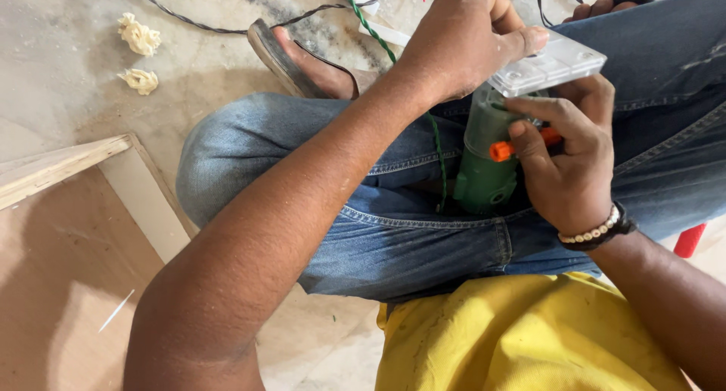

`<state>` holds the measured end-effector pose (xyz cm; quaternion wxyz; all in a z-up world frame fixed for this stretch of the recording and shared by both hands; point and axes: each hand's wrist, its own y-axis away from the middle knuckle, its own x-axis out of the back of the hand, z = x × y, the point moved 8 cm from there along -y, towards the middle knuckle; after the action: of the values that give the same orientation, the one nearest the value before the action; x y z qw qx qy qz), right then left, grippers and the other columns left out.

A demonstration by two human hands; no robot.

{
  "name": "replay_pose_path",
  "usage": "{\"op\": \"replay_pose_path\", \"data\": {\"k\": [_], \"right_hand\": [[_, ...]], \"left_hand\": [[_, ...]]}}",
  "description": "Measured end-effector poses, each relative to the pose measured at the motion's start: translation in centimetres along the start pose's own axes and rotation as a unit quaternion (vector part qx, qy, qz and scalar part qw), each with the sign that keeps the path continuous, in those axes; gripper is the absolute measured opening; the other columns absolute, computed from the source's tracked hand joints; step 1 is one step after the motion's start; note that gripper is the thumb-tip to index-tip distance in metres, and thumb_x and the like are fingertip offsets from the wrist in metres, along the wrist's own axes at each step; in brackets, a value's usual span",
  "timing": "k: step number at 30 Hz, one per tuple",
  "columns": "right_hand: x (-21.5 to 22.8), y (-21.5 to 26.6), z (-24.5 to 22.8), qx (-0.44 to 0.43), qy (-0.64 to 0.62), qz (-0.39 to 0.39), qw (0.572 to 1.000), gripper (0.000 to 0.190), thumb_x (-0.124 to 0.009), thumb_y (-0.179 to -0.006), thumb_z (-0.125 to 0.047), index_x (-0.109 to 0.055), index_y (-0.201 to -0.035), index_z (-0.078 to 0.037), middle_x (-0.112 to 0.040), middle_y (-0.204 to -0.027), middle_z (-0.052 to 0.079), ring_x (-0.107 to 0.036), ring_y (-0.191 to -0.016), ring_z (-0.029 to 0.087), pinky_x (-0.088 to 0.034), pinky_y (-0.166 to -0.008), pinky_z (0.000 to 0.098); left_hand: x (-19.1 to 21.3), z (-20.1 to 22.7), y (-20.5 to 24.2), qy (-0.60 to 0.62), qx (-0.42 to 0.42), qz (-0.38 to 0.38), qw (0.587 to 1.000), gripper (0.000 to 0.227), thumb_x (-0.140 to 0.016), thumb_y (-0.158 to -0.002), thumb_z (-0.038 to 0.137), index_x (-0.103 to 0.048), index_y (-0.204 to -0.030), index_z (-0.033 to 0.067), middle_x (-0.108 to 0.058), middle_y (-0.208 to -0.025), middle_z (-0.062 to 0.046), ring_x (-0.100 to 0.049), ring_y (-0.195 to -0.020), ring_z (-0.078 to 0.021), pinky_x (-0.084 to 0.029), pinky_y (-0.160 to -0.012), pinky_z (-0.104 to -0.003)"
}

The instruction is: The person assembles a compact router by attaching the clear plastic baseplate and adjusting the cutting bit using pliers and small screws while sitting on the floor.

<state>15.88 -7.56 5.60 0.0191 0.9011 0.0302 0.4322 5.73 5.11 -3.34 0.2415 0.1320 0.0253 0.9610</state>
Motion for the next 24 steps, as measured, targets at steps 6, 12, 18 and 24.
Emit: {"op": "replay_pose_path", "data": {"k": [6,12,18,24], "right_hand": [[0.0,-1.6,-1.5,-0.031,-0.160,-0.003,0.987,0.043,-0.068,-0.102,-0.027,-0.054,-0.129,0.004,-0.044,-0.131,0.013,-0.055,-0.119,0.021,-0.051,-0.103,0.0361],[-0.2,-1.5,1.3,-0.067,-0.244,-0.018,0.967,0.036,-0.051,-0.113,-0.027,-0.063,-0.124,0.005,-0.055,-0.127,0.007,-0.053,-0.110,0.010,-0.045,-0.096,0.0267],[-1.6,-0.9,5.3,-0.186,-0.238,0.006,0.953,0.022,-0.059,-0.117,-0.015,-0.070,-0.113,0.003,-0.064,-0.089,-0.004,-0.052,-0.074,0.002,-0.039,-0.063,0.0207],[-1.7,-2.4,3.3,-0.210,-0.235,-0.005,0.949,0.016,-0.065,-0.113,-0.011,-0.072,-0.106,0.001,-0.070,-0.090,-0.002,-0.058,-0.072,0.000,-0.043,-0.065,0.0193]], "left_hand": [[0.4,0.3,0.0,0.006,0.006,0.005,1.000,0.032,-0.084,-0.080,0.041,-0.077,-0.073,0.0112,-0.078,-0.067,-0.001,-0.074,-0.058,-0.0085,-0.060,-0.054,-0.028],[0.5,1.5,0.7,0.010,-0.023,0.027,0.999,0.029,-0.083,-0.081,0.038,-0.076,-0.073,0.0113,-0.077,-0.067,-0.002,-0.073,-0.055,-0.0078,-0.059,-0.051,-0.026],[-0.2,1.3,0.7,0.010,-0.031,0.025,0.999,0.028,-0.081,-0.082,0.037,-0.076,-0.072,0.0110,-0.074,-0.059,0.000,-0.069,-0.048,-0.0080,-0.052,-0.045,-0.027],[-1.9,-0.4,0.0,-0.005,-0.063,0.055,0.996,0.026,-0.077,-0.086,0.035,-0.077,-0.071,0.0136,-0.072,-0.054,0.004,-0.067,-0.042,-0.0056,-0.052,-0.041,-0.025]]}}
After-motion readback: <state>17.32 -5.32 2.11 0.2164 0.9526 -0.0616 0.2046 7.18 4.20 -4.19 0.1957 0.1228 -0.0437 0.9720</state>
